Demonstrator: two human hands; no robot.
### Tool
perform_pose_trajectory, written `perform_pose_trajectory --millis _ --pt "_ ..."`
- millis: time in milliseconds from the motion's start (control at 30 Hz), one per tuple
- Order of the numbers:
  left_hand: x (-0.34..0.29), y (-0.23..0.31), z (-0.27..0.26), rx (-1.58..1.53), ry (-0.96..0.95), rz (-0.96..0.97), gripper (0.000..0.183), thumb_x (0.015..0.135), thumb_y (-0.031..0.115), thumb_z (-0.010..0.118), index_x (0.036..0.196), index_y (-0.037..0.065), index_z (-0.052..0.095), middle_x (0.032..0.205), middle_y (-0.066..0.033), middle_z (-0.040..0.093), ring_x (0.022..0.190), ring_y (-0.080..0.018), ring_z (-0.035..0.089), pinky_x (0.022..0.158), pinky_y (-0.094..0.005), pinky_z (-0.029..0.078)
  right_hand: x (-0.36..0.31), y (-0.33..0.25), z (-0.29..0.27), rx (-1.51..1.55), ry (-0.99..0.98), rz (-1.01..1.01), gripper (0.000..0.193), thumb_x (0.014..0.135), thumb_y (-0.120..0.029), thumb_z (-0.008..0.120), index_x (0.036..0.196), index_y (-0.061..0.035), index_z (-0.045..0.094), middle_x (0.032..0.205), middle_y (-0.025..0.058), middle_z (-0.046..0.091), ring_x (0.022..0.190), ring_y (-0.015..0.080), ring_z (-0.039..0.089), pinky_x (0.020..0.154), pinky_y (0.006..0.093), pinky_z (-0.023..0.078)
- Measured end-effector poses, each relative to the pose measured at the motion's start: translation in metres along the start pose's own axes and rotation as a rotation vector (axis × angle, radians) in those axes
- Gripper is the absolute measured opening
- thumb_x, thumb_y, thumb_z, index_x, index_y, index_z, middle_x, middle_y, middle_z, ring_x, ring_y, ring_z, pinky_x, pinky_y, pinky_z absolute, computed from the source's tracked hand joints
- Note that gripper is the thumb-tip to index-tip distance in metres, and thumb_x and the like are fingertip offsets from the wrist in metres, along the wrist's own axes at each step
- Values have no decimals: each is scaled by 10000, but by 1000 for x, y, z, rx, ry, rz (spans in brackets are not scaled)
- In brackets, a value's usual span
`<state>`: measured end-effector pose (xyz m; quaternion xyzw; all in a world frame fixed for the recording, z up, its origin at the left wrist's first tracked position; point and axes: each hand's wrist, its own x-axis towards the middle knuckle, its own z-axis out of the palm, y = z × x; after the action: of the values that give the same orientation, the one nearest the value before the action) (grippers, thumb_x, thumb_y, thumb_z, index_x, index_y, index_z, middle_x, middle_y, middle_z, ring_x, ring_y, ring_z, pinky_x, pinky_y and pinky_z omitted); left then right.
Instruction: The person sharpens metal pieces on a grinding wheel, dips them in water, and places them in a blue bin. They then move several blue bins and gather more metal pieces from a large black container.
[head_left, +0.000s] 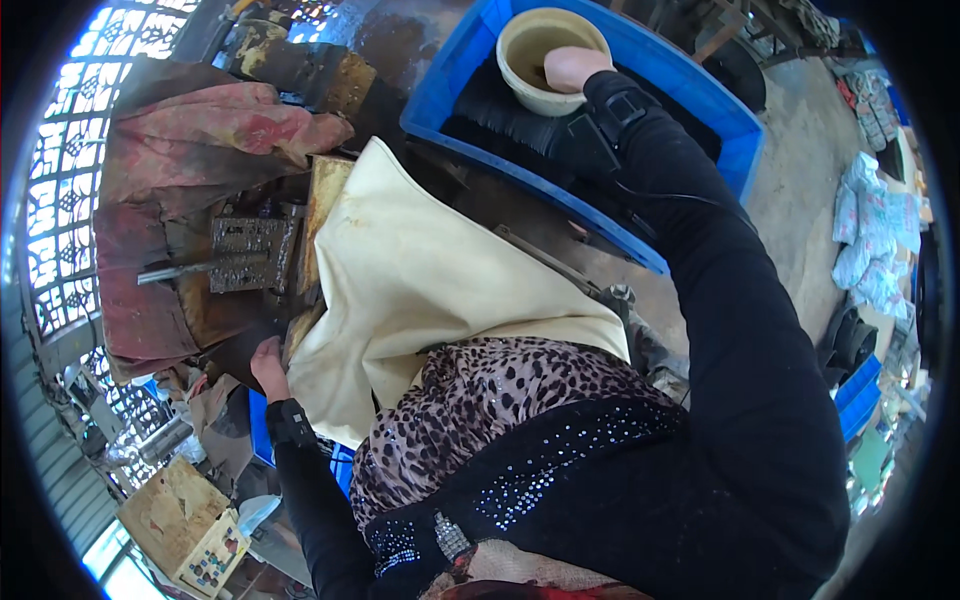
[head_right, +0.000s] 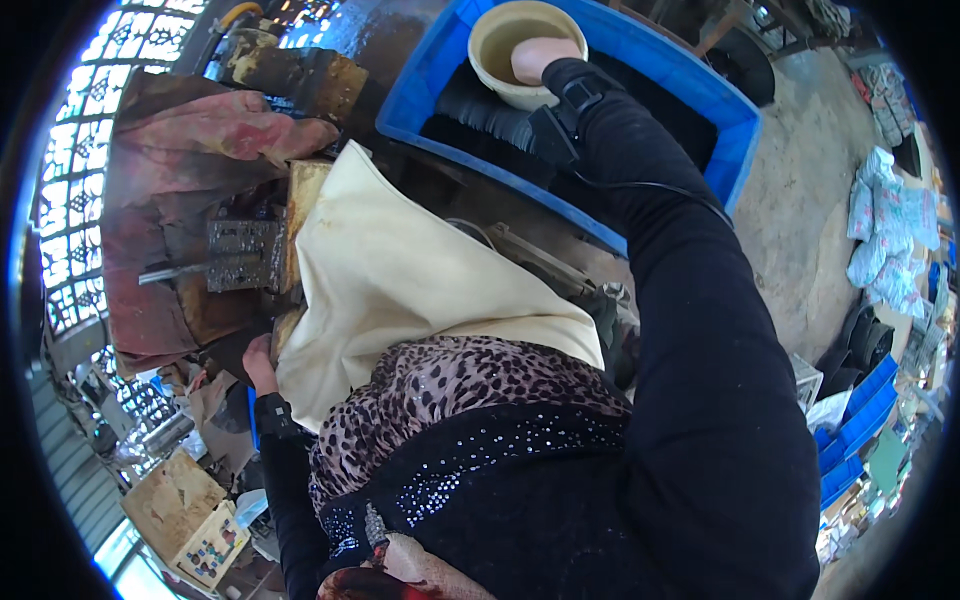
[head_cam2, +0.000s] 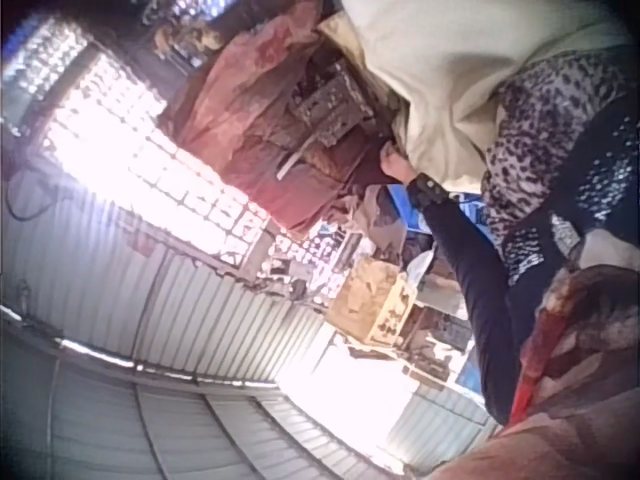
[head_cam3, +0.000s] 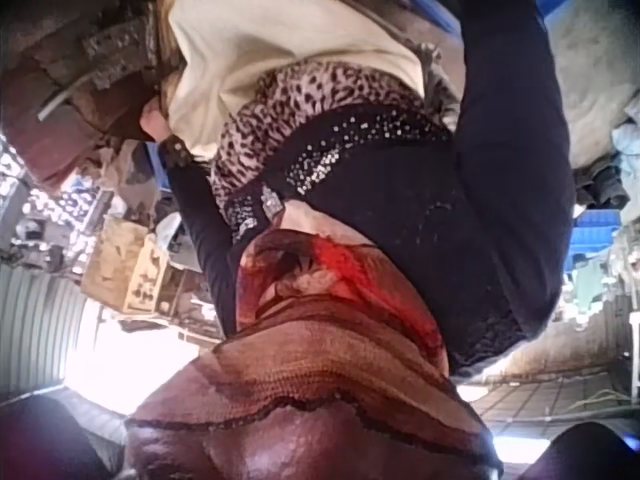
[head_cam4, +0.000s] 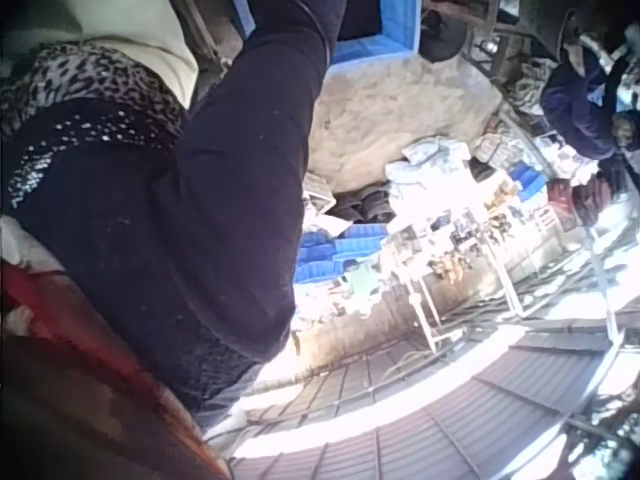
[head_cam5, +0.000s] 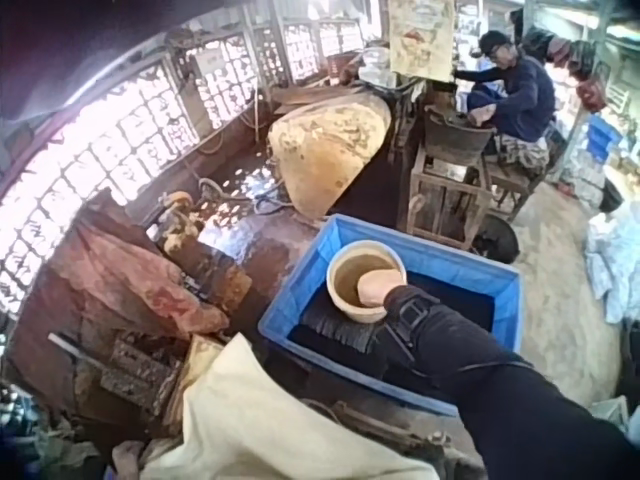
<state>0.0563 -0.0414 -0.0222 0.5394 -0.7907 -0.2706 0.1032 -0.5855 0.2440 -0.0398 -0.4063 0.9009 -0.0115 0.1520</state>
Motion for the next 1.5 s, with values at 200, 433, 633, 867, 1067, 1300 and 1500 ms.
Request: perform_pose_trajectory --millis 200,433,633,867,1067,1300,1500 --pt "7 -22 -5 -9 -60 -62 237 846 98 548 989 -27 689 925 -113 699 861 -163 631 826 -268 463 -63 23 -2 285 349 -37 297 923 -268 489 983 -1 605 869 202 647 855 380 623 727 472 495" --pt "7 -20 -11 -186 -109 -188 256 852 67 503 1006 -32 682 918 -58 682 834 -142 616 808 -263 470 -170 65 65 947 101 170 226 911 -209 534 792 -24 483 628 43 511 521 126 492 486 276 399" --pt "3 -12 -13 -132 -89 -181 272 852 70 482 1006 -40 677 919 -68 681 822 -151 619 800 -267 474 -187 72 114 527 -105 220 245 900 -247 544 905 -3 561 763 190 621 756 378 611 671 446 478" --pt "2 -12 -12 -182 -79 -236 276 844 59 481 1013 -46 672 931 -73 683 836 -154 624 807 -269 477 -184 51 128 303 -196 161 231 889 -244 558 938 -19 570 842 187 640 829 372 631 705 467 509" --pt "4 -13 -13 -168 -96 -215 271 853 57 480 1015 -47 671 938 -74 683 841 -155 625 807 -271 479 -188 50 129 248 -240 126 221 885 -233 566 977 -32 566 820 169 643 813 359 637 673 464 512" --pt "4 -11 -10 -161 -124 -254 301 853 89 461 1036 -44 660 967 -89 674 900 -178 622 852 -289 466 -183 46 114 159 -286 13 314 855 -322 590 1038 -66 577 781 143 643 776 328 644 640 439 510" --pt "4 -11 -9 -194 -100 -200 242 862 70 509 996 -36 679 924 -76 688 842 -157 630 808 -266 478 -177 47 113 59 -293 -58 353 805 -388 629 954 -69 626 788 137 646 771 314 648 637 427 518"
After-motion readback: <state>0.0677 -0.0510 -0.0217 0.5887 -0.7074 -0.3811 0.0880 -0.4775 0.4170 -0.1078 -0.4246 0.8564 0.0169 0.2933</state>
